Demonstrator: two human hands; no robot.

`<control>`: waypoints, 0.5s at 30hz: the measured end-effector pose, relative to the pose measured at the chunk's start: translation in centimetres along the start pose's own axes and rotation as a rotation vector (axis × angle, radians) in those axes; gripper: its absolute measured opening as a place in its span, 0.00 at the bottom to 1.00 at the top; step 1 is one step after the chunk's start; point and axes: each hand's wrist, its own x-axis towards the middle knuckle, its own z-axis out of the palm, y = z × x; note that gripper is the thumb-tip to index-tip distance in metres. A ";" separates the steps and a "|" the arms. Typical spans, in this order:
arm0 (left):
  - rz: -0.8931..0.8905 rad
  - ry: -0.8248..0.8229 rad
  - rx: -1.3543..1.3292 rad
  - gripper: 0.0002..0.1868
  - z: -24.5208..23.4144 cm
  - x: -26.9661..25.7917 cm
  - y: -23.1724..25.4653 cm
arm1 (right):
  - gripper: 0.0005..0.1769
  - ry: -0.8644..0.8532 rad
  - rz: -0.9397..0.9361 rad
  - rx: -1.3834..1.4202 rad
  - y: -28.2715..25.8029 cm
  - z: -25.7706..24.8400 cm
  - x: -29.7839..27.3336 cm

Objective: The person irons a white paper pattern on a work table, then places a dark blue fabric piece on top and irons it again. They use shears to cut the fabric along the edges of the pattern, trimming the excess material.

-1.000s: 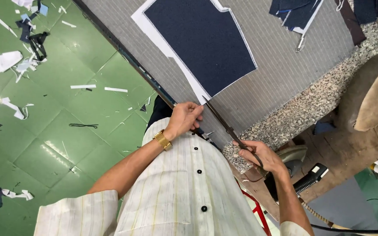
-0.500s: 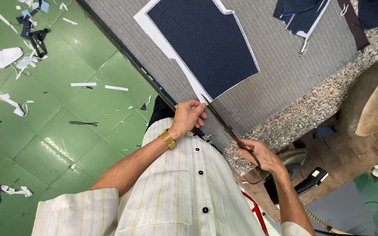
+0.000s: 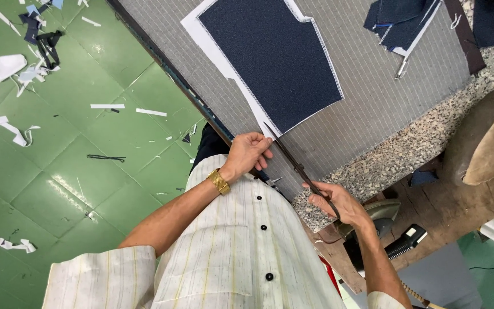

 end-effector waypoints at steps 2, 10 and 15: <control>0.000 0.001 -0.005 0.14 0.0 0.0 0.0 | 0.33 -0.003 0.002 0.000 0.0 0.0 0.0; 0.019 0.006 -0.013 0.13 -0.1 0.0 0.0 | 0.32 -0.008 0.008 -0.009 -0.6 0.1 0.0; 0.023 0.002 -0.016 0.13 -0.1 0.2 -0.2 | 0.32 -0.013 0.013 -0.009 -0.4 0.2 0.1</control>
